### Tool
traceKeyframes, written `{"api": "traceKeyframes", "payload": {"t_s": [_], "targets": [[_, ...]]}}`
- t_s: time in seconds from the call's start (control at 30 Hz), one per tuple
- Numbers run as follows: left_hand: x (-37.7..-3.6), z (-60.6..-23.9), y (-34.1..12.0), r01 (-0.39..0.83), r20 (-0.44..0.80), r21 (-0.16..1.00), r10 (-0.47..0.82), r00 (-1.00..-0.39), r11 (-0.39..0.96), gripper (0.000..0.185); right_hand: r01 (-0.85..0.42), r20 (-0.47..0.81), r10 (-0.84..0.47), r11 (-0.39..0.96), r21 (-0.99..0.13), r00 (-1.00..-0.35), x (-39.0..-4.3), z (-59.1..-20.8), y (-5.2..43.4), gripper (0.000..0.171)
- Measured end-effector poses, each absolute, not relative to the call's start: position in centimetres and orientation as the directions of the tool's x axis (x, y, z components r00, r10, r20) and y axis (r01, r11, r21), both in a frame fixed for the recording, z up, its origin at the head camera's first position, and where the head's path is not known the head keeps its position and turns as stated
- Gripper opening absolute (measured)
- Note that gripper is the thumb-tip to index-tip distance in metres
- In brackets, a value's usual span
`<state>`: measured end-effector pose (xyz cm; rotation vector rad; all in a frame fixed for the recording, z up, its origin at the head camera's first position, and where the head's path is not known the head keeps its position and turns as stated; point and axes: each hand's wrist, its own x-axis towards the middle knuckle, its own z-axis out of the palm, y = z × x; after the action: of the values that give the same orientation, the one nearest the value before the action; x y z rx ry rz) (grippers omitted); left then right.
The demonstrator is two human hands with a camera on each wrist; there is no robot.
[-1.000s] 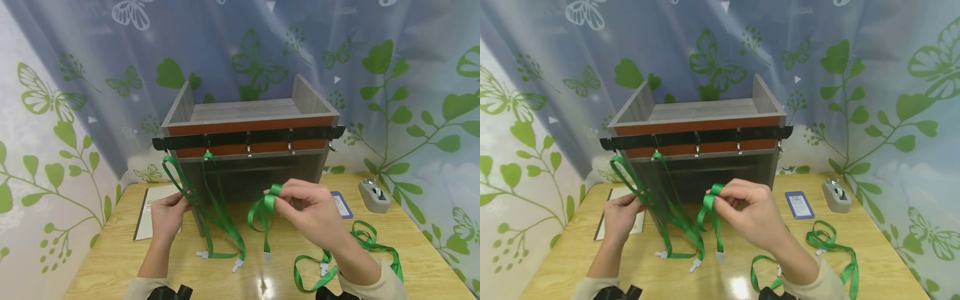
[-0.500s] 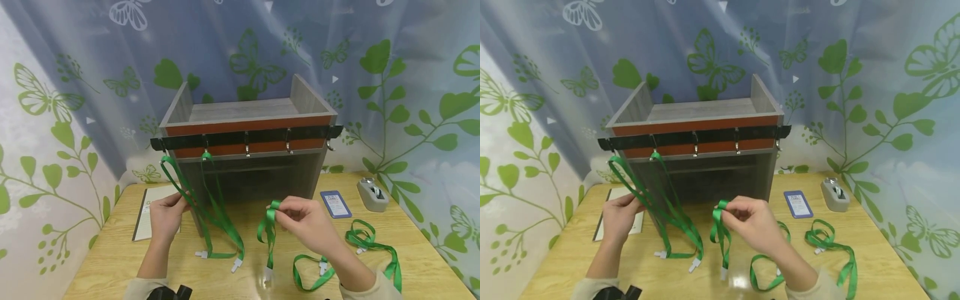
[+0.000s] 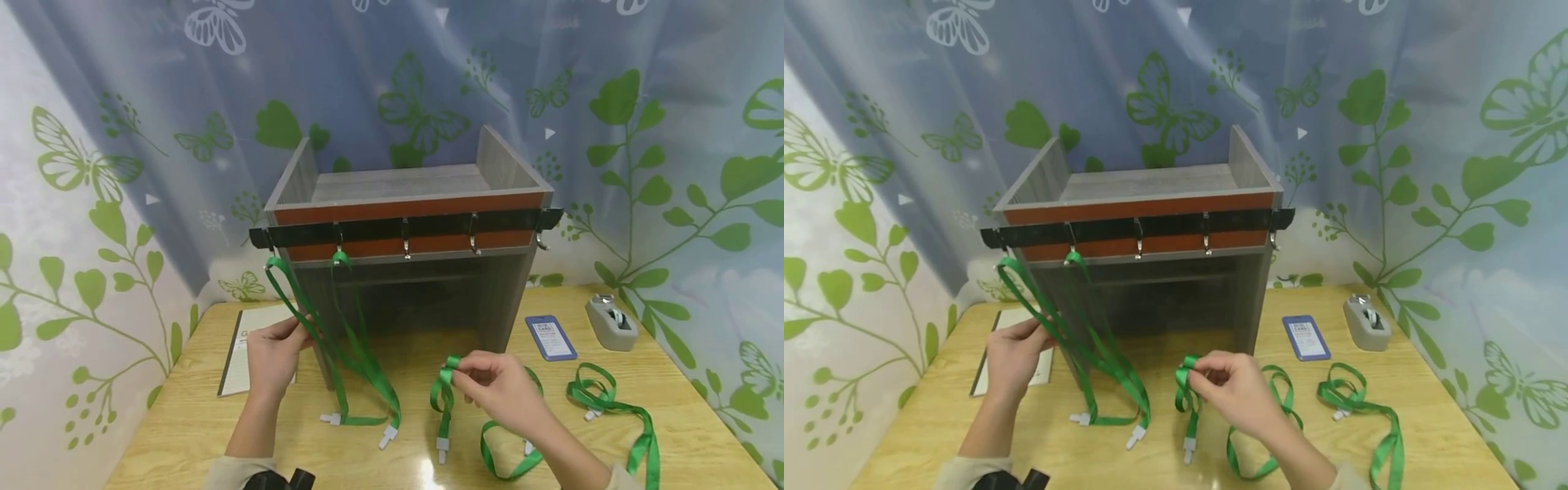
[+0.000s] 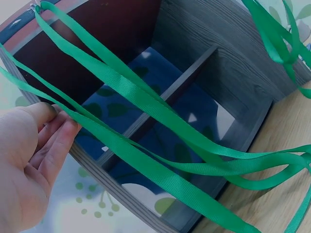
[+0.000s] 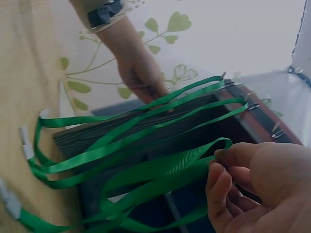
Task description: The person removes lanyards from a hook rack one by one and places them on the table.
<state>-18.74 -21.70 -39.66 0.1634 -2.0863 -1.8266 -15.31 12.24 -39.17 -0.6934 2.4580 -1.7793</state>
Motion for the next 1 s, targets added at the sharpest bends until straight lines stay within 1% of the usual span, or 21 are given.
{"api": "traceKeyframes", "payload": {"t_s": [0.23, 0.5, 0.7, 0.87, 1.0], "targets": [[-18.8, -39.7, -21.7, 0.164, 0.201, 0.977, -0.319, -0.926, 0.139, 0.031, -0.347, 0.252, -0.363, 0.225, -0.911, -0.897, -15.5, -41.7, 12.1, 0.009], [-18.9, -39.7, -21.6, 0.195, 0.225, 0.972, -0.304, -0.925, 0.128, 0.03, -0.289, 0.187, -0.354, 0.259, -0.922, -0.916, -15.6, -43.7, 12.3, 0.011], [-19.0, -39.5, -21.6, 0.187, 0.223, 0.972, -0.312, -0.924, 0.14, 0.028, -0.284, 0.168, -0.363, 0.297, -0.911, -0.917, -16.3, -45.2, 12.8, 0.012], [-19.1, -39.5, -21.7, 0.194, 0.23, 0.971, -0.306, -0.924, 0.142, 0.029, -0.232, 0.084, -0.379, 0.364, -0.902, -0.922, -16.7, -46.7, 13.3, 0.013], [-19.0, -39.7, -21.6, 0.188, 0.221, 0.973, -0.307, -0.926, 0.133, 0.029, -0.215, 0.034, -0.414, 0.398, -0.892, -0.91, -16.8, -47.7, 13.5, 0.014]]}}
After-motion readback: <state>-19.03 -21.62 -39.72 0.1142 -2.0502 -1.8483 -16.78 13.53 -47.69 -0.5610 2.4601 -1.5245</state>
